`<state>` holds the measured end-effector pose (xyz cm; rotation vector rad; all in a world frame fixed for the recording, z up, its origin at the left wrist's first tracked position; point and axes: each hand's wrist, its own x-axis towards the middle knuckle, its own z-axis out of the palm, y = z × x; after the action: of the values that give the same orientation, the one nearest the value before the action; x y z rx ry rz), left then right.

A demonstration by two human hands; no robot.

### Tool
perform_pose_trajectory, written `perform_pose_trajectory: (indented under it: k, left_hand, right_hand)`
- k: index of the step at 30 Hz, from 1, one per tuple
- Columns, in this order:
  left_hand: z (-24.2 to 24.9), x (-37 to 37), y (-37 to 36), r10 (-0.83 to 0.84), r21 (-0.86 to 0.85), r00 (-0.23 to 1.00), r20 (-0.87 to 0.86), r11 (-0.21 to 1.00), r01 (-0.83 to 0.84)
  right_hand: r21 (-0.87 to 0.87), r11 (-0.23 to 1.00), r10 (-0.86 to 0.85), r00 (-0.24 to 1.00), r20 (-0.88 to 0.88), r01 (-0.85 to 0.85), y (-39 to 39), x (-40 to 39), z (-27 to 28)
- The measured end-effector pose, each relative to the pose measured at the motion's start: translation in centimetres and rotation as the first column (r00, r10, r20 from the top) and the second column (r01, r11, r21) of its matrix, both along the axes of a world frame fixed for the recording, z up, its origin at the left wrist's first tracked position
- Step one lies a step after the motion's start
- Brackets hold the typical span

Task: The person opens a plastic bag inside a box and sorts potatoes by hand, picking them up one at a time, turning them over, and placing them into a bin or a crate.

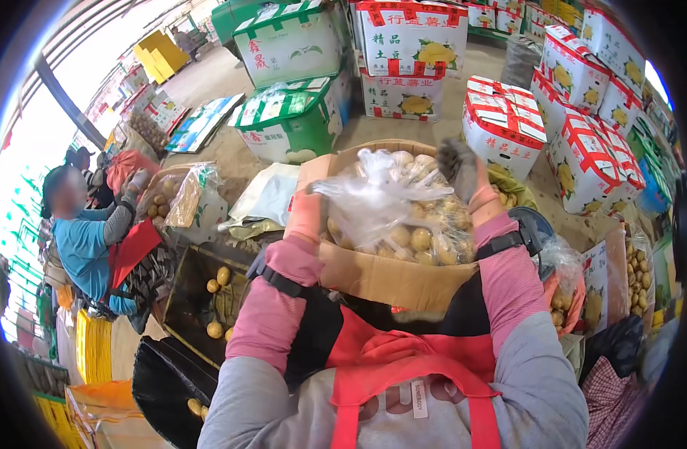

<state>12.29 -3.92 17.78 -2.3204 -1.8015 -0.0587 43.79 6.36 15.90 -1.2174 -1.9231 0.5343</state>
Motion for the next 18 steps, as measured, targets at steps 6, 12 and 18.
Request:
perform_pose_trajectory:
  k: [6,12,18]
  left_hand:
    - [-2.0,-8.6,-1.8,0.071,0.229,0.816,0.574,0.943,-0.243]
    - [-3.3,-15.1,-4.1,0.482,0.010,0.652,0.585,0.800,-0.600]
    - [-3.6,-15.3,-5.1,0.706,-0.259,0.470,0.530,0.662,-0.703]
  right_hand:
    - [0.039,0.983,0.163,0.948,0.272,-0.180,-4.5,-6.3,-3.4]
    - [-0.531,0.788,0.437,0.890,0.131,-0.310,-6.4,-8.9,-5.0]
    - [0.290,0.940,0.253,0.936,-0.244,-0.178,-0.1,9.1,1.3]
